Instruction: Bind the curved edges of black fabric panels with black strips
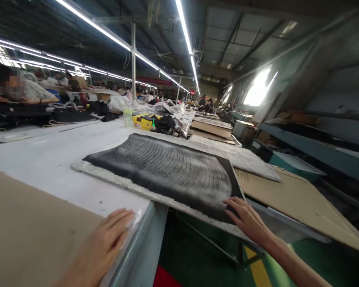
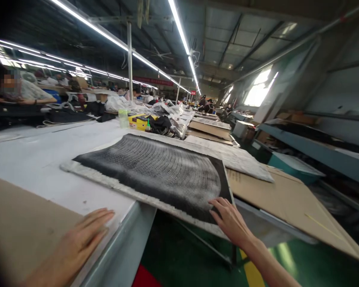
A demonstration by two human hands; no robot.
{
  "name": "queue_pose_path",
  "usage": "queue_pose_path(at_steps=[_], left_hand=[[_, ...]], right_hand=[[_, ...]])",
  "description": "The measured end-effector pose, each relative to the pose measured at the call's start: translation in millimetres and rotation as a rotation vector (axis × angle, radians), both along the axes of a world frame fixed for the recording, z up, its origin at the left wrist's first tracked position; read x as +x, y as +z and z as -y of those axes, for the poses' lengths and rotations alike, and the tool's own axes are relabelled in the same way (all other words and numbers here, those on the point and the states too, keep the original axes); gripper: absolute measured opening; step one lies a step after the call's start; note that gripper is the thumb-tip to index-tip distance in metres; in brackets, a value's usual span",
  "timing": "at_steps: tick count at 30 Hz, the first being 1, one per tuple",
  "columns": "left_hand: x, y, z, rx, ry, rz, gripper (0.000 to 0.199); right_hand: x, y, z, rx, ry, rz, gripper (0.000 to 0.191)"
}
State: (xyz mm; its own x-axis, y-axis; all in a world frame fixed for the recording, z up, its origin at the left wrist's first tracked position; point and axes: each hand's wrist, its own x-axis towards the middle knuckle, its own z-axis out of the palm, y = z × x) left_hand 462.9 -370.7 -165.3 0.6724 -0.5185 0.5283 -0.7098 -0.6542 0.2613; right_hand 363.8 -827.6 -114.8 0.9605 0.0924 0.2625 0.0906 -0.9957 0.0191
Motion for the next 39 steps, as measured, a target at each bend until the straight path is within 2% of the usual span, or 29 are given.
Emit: queue_pose_path(at_steps=[3,5,7,10,13,16,21,24,26,28,32,34,36,39], left_hand=[[-27.5,29.2,89.4,0.013,-0.224,-0.029,0.039],[-42.4,42.8,140.7,0.034,-0.361,-0.076,0.043],[-50.4,47.4,183.7,0.053,-0.473,-0.083,0.038],[-49.7,39.2,232.4,0.126,-0.554,-0.050,0.032],[-42.5,24.9,261.1,0.184,-0.563,-0.040,0.033],[-38.1,17.4,272.6,0.184,-0.544,-0.066,0.037],[-39.5,19.1,281.7,0.172,-0.517,-0.065,0.045],[-41.1,19.4,291.2,0.178,-0.499,-0.064,0.040],[-42.2,18.2,297.8,0.181,-0.475,-0.075,0.027],[-43.1,16.7,303.1,0.169,-0.450,-0.076,0.017],[-42.5,17.0,308.8,0.117,-0.463,-0.082,0.015],[-41.2,19.2,309.8,0.109,-0.471,-0.127,0.015],[-39.9,21.2,310.6,0.114,-0.474,-0.166,0.016],[-37.7,20.9,312.7,0.126,-0.471,-0.174,0.024]], right_hand=[[-7.8,-1.7,5.6,0.011,0.021,-0.033,0.027],[-10.6,-3.3,9.4,0.016,0.037,-0.055,0.026],[-11.4,-4.5,13.1,0.025,0.054,-0.069,0.024],[-9.2,-5.9,19.0,0.053,0.070,-0.082,0.020],[-5.2,-7.9,25.6,0.097,0.066,-0.083,0.016],[-1.7,-10.9,32.0,0.162,0.054,-0.072,0.018],[4.1,-12.7,45.5,0.322,0.046,-0.057,0.025],[14.8,-3.5,68.8,0.395,0.015,-0.055,0.031],[27.8,11.1,96.3,0.412,-0.015,-0.053,0.029],[45.2,34.1,132.2,0.400,-0.066,-0.037,0.024],[83.6,100.9,208.8,0.304,-0.254,0.037,0.012],[100.5,137.4,238.4,0.229,-0.359,0.113,0.020],[114.9,170.5,258.1,0.142,-0.446,0.202,0.024],[132.9,210.1,270.7,0.011,-0.497,0.389,0.022]])
